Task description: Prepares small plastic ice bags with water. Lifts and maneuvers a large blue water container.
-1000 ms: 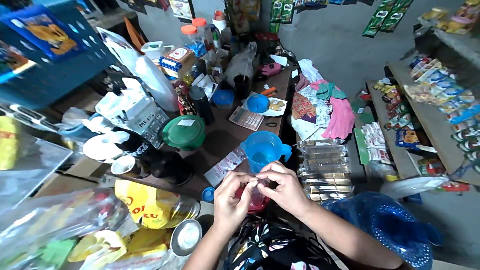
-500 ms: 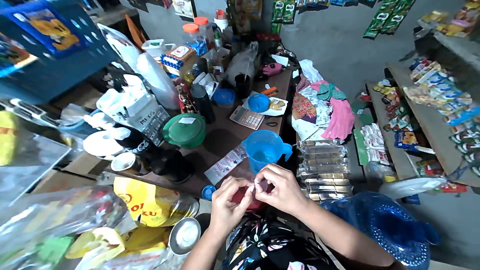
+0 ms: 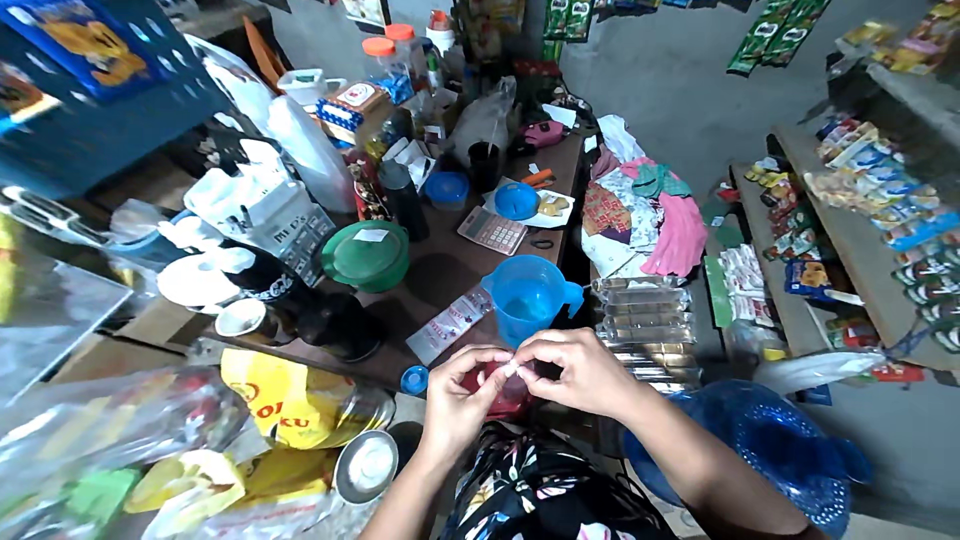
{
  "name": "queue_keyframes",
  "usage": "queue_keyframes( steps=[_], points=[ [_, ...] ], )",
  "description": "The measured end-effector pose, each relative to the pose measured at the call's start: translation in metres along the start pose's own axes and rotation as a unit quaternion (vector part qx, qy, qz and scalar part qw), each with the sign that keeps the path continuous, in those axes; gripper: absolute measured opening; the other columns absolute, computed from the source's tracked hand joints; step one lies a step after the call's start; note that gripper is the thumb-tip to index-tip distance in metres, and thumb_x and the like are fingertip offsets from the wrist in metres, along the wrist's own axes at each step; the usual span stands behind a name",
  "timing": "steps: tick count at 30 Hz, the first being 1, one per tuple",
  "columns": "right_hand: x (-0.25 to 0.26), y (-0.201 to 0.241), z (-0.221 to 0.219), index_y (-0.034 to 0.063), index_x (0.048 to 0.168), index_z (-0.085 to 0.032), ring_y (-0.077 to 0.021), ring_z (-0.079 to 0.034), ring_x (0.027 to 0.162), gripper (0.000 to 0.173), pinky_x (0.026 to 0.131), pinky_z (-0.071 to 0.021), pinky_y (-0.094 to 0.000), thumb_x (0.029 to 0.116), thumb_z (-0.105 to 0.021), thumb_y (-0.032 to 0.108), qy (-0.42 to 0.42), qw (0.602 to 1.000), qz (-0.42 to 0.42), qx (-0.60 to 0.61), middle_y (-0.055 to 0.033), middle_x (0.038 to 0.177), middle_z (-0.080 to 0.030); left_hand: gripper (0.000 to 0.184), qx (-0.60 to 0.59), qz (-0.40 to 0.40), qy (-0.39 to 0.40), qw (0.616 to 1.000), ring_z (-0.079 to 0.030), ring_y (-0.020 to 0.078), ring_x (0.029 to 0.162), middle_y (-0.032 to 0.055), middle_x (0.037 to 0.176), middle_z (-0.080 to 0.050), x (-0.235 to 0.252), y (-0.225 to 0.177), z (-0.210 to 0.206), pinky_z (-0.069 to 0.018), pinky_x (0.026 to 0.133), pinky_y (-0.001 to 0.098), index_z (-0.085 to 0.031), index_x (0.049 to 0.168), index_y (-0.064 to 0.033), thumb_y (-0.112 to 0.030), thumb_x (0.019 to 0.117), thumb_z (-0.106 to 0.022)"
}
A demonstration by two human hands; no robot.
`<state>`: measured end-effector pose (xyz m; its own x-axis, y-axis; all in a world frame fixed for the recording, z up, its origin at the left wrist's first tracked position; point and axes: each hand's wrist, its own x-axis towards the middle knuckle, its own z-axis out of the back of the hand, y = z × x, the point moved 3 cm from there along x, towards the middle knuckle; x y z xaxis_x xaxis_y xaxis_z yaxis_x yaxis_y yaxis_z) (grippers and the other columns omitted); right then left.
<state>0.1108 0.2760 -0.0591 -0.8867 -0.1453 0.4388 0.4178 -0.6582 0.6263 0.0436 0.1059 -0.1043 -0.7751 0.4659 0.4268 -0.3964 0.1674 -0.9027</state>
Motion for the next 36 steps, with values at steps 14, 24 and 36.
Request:
queue_keyframes(
  steps=[14, 24, 36],
  points=[
    [-0.004, 0.004, 0.008, 0.0009, 0.106, -0.069, 0.0011, -0.07, 0.085, 0.015, 0.081, -0.0573, -0.0161, 0.0958, -0.07, 0.012, 0.041, 0.971, -0.164, 0.167, -0.0013, 0.093, -0.075, 0.008, 0.071, -0.043, 0.011, 0.996, -0.064, -0.0009, 0.083, -0.0029, 0.092, -0.074, -0.003, 0.001, 0.0, -0.052, 0.075, 0.0161, -0.074, 0.089, -0.0094, -0.015, 0.084, -0.075],
    [0.021, -0.007, 0.012, 0.0061, 0.106, -0.052, -0.0025, -0.07, 0.079, 0.035, 0.076, -0.058, -0.0195, 0.086, -0.081, 0.005, 0.145, 0.901, -0.319, 0.255, 0.0014, 0.087, -0.072, 0.007, -0.004, -0.055, 0.005, 0.998, -0.068, 0.0021, 0.089, 0.0003, 0.1, -0.074, -0.007, 0.009, -0.002, -0.057, 0.077, 0.0168, -0.075, 0.095, -0.0059, -0.01, 0.0904, -0.073],
    [0.027, 0.026, -0.006, 0.0044, 0.096, -0.066, -0.022, -0.068, 0.075, 0.005, 0.072, -0.0571, -0.0341, 0.0919, -0.064, 0.007, 0.06, 0.977, 0.137, -0.151, -0.0083, 0.078, -0.067, 0.01, -0.098, -0.003, 0.007, 0.995, -0.065, -0.0033, 0.083, -0.0099, 0.1, -0.074, -0.007, 0.018, 0.009, -0.0551, 0.074, 0.016, -0.075, 0.098, -0.0119, -0.01, 0.0892, -0.074]
  ],
)
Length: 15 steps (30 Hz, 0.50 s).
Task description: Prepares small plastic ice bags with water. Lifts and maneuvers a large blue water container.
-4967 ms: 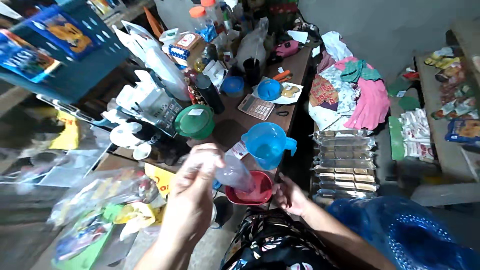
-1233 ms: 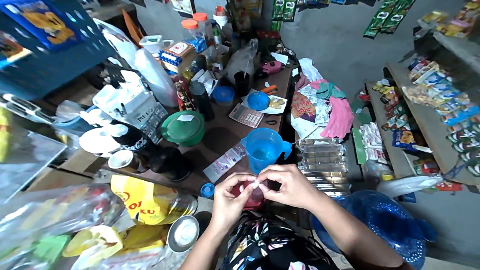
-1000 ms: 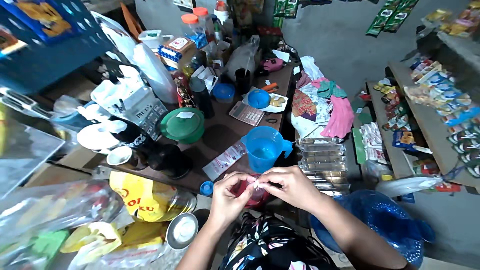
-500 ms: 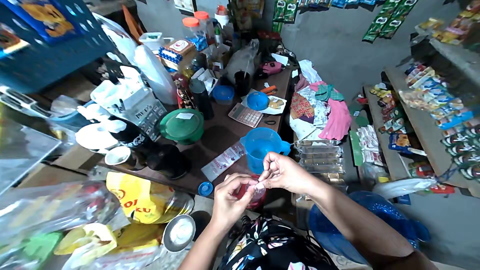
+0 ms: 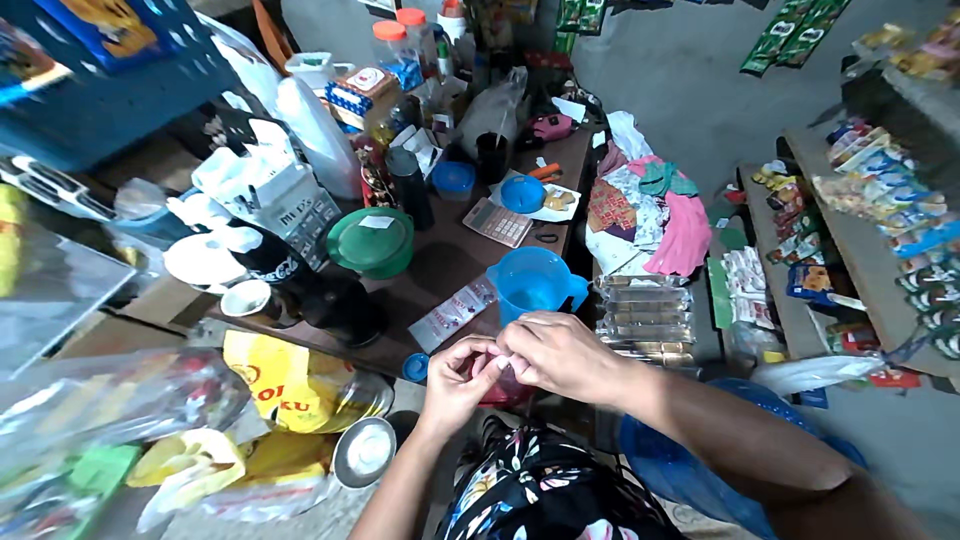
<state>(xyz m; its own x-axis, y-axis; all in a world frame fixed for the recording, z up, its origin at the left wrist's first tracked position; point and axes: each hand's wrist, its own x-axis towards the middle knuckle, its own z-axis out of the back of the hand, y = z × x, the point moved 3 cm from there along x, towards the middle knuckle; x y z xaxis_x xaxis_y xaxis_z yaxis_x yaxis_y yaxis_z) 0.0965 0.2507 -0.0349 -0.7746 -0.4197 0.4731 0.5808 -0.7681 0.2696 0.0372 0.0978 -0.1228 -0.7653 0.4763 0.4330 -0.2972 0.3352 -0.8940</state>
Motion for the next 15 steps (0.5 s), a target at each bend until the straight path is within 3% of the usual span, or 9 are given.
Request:
queue_keyframes(
  steps=[5, 9, 13, 15],
  points=[
    [0.012, 0.01, 0.009, 0.0035, 0.097, -0.065, -0.0233, -0.069, 0.076, 0.01, 0.072, -0.0568, -0.0328, 0.101, -0.056, 0.005, -0.005, 0.99, 0.128, -0.064, -0.0098, 0.08, -0.068, 0.017, -0.013, 0.043, 0.004, 0.999, -0.066, -0.0044, 0.079, -0.015, 0.089, -0.073, 0.006, -0.007, -0.003, -0.0566, 0.074, 0.0166, -0.074, 0.097, -0.0142, -0.003, 0.0837, -0.073],
    [0.015, 0.016, 0.017, 0.0039, 0.097, -0.065, -0.0228, -0.068, 0.074, 0.012, 0.069, -0.055, -0.0318, 0.1029, -0.054, 0.006, -0.013, 0.985, 0.149, -0.088, -0.0095, 0.08, -0.068, 0.017, -0.009, 0.054, 0.036, 0.998, -0.066, -0.0048, 0.081, -0.0159, 0.089, -0.072, 0.014, -0.013, -0.003, -0.0568, 0.077, 0.0173, -0.073, 0.096, -0.0137, -0.003, 0.0843, -0.071],
    [0.008, 0.012, 0.017, 0.0032, 0.096, -0.065, -0.0226, -0.071, 0.081, 0.009, 0.074, -0.0576, -0.0313, 0.1005, -0.058, 0.006, -0.048, 0.991, 0.099, -0.071, -0.0105, 0.086, -0.071, 0.008, 0.031, -0.02, 0.032, 0.999, -0.064, 0.0018, 0.106, -0.0104, 0.107, -0.071, 0.015, -0.01, -0.001, -0.0545, 0.093, 0.0223, -0.073, 0.099, -0.0159, -0.017, 0.0913, -0.071],
    [0.001, 0.007, 0.011, 0.0027, 0.096, -0.066, -0.0227, -0.07, 0.085, 0.008, 0.078, -0.0571, -0.0318, 0.0988, -0.059, 0.006, -0.068, 0.995, 0.07, -0.035, -0.0109, 0.088, -0.071, 0.009, 0.03, -0.03, 0.024, 0.999, -0.063, 0.0033, 0.112, -0.0114, 0.111, -0.07, 0.014, -0.005, -0.003, -0.0535, 0.096, 0.0227, -0.074, 0.1, -0.0202, -0.023, 0.092, -0.073]
  ],
)
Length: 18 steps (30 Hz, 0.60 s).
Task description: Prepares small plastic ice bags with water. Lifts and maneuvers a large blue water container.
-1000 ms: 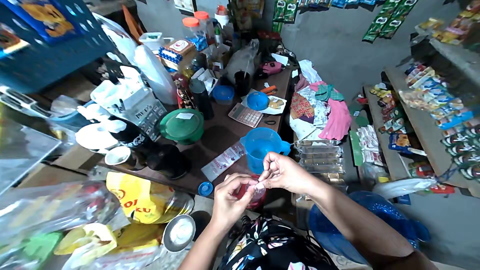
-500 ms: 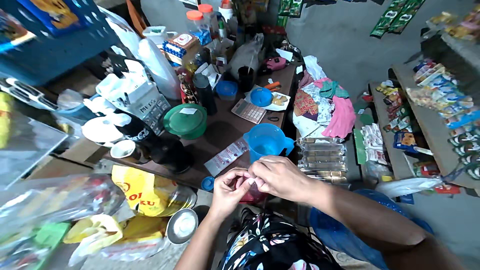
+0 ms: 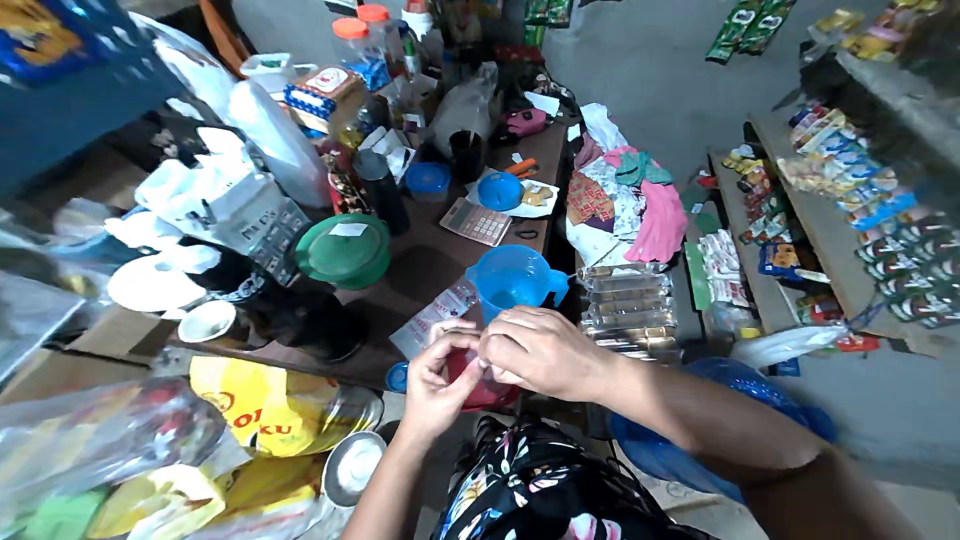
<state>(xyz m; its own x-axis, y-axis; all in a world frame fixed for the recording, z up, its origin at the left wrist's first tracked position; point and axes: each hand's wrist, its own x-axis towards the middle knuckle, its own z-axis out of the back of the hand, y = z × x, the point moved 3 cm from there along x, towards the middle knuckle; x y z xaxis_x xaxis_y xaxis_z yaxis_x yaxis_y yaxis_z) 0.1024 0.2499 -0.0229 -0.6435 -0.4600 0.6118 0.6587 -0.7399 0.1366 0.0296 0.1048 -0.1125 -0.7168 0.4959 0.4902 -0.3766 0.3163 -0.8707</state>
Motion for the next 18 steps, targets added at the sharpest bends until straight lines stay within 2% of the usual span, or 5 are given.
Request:
queue_keyframes(
  steps=[3, 5, 7, 11, 18],
  points=[
    [-0.014, -0.006, -0.008, 0.0013, 0.102, -0.071, -0.0224, -0.07, 0.087, 0.015, 0.079, -0.058, -0.0334, 0.093, -0.068, 0.013, -0.03, 0.996, -0.068, 0.055, -0.0115, 0.091, -0.072, 0.009, 0.008, -0.007, 0.001, 1.0, -0.063, 0.003, 0.11, -0.0127, 0.11, -0.07, -0.002, 0.005, -0.003, -0.0533, 0.095, 0.0217, -0.075, 0.102, -0.0226, -0.024, 0.0929, -0.073],
    [-0.02, -0.007, -0.01, 0.0056, 0.096, -0.069, -0.0214, -0.067, 0.08, 0.031, 0.067, -0.0552, -0.0347, 0.0882, -0.073, 0.036, -0.03, 0.991, -0.127, 0.017, -0.0079, 0.084, -0.067, 0.008, 0.024, -0.02, 0.008, 0.999, -0.063, 0.0029, 0.109, -0.0135, 0.106, -0.07, 0.0, 0.003, -0.005, -0.0516, 0.096, 0.0212, -0.074, 0.101, -0.024, -0.027, 0.0937, -0.073],
    [-0.024, -0.006, -0.012, 0.0077, 0.086, -0.066, -0.0236, -0.065, 0.074, 0.039, 0.059, -0.0514, -0.0378, 0.0949, -0.064, 0.045, -0.001, 0.985, -0.171, -0.037, -0.0067, 0.076, -0.062, 0.009, 0.035, -0.031, 0.02, 0.999, -0.062, 0.0021, 0.108, -0.0146, 0.105, -0.07, 0.001, 0.0, -0.008, -0.0498, 0.096, 0.0202, -0.074, 0.102, -0.0254, -0.028, 0.0939, -0.072],
    [-0.028, -0.003, -0.013, 0.0054, 0.081, -0.069, -0.024, -0.068, 0.073, 0.029, 0.061, -0.053, -0.0377, 0.1021, -0.058, 0.022, -0.006, 0.984, -0.175, 0.001, -0.0083, 0.074, -0.065, 0.009, 0.058, -0.047, 0.03, 0.997, -0.061, -0.0004, 0.109, -0.0175, 0.106, -0.069, 0.002, -0.002, -0.012, -0.048, 0.097, 0.018, -0.074, 0.103, -0.0261, -0.025, 0.0945, -0.07],
    [-0.04, -0.002, -0.012, -0.0003, 0.074, -0.065, -0.0239, -0.065, 0.068, 0.03, 0.06, -0.0509, -0.0372, 0.1001, -0.06, 0.014, -0.113, 0.962, -0.206, 0.142, -0.0119, 0.069, -0.062, 0.01, 0.09, -0.071, 0.068, 0.991, -0.06, -0.0032, 0.111, -0.0227, 0.104, -0.069, 0.008, -0.003, -0.019, -0.0415, 0.109, 0.0231, -0.073, 0.105, -0.0312, -0.028, 0.0968, -0.068]
  ],
)
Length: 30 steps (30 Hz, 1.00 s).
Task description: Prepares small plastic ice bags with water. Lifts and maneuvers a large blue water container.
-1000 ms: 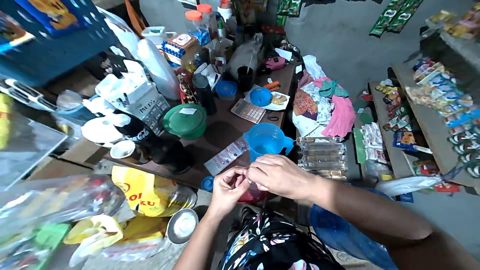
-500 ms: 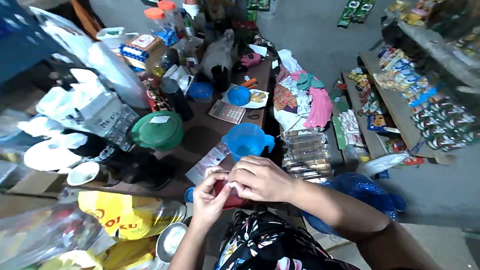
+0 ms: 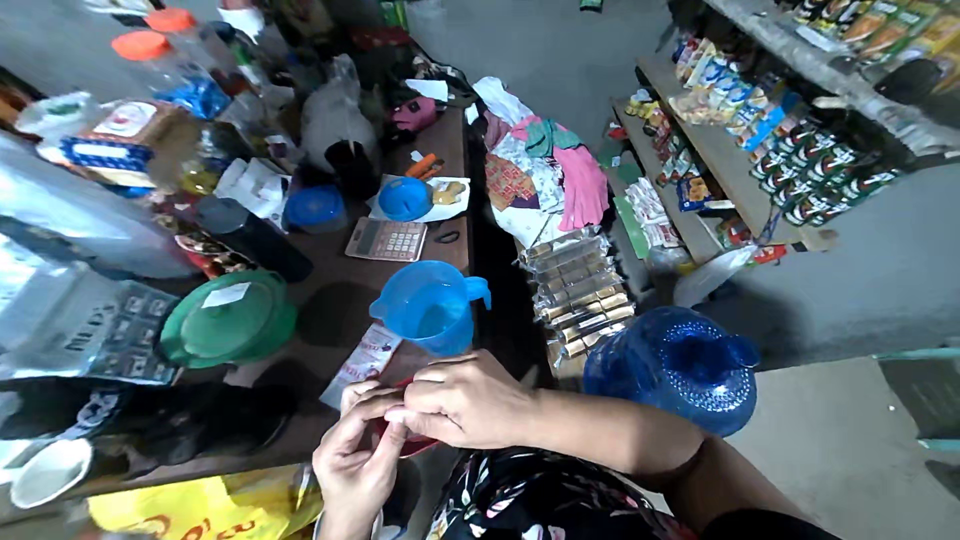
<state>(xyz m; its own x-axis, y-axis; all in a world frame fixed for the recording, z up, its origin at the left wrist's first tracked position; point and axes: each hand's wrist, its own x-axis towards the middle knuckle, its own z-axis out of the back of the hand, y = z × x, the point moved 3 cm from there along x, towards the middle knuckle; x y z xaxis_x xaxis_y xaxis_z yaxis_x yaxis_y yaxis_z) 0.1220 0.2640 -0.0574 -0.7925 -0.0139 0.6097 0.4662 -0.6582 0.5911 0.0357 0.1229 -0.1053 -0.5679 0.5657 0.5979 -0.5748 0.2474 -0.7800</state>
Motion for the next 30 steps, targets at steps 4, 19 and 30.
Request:
queue_keyframes(
  steps=[4, 19, 30],
  points=[
    [-0.018, -0.01, 0.018, -0.0019, 0.074, -0.063, -0.0157, -0.059, 0.062, 0.039, 0.057, -0.048, -0.0313, 0.1009, -0.061, 0.026, -0.057, 0.989, -0.08, 0.111, -0.0096, 0.067, -0.06, 0.009, 0.046, -0.029, 0.04, 0.998, -0.061, -0.0024, 0.107, -0.0197, 0.1, -0.069, 0.022, -0.02, -0.016, -0.036, 0.114, 0.0292, -0.069, 0.103, -0.0278, -0.032, 0.1018, -0.061],
    [-0.144, -0.017, 0.056, 0.0136, 0.12, -0.064, -0.0102, -0.071, 0.097, 0.03, 0.087, -0.0592, -0.029, 0.1068, -0.045, 0.033, -0.176, 0.513, -0.407, 0.735, -0.0022, 0.105, -0.073, 0.008, -0.11, -0.184, 0.349, 0.912, -0.055, 0.0102, 0.107, -0.0028, 0.104, -0.066, 0.045, -0.105, -0.134, -0.024, 0.117, 0.0325, -0.069, 0.101, -0.0168, -0.016, 0.1022, -0.061],
    [-0.221, -0.213, 0.052, 0.0119, 0.16, -0.018, -0.018, -0.068, 0.086, 0.064, 0.067, -0.0582, -0.0317, 0.1066, -0.053, 0.017, -0.539, 0.538, -0.552, 0.34, -0.0158, 0.126, -0.061, 0.016, 0.036, 0.035, 0.338, 0.94, -0.047, 0.0094, 0.136, -0.0114, 0.13, -0.066, 0.018, 0.005, -0.139, -0.0329, 0.116, 0.0316, -0.074, 0.107, -0.0285, -0.036, 0.1026, -0.061]
  ],
)
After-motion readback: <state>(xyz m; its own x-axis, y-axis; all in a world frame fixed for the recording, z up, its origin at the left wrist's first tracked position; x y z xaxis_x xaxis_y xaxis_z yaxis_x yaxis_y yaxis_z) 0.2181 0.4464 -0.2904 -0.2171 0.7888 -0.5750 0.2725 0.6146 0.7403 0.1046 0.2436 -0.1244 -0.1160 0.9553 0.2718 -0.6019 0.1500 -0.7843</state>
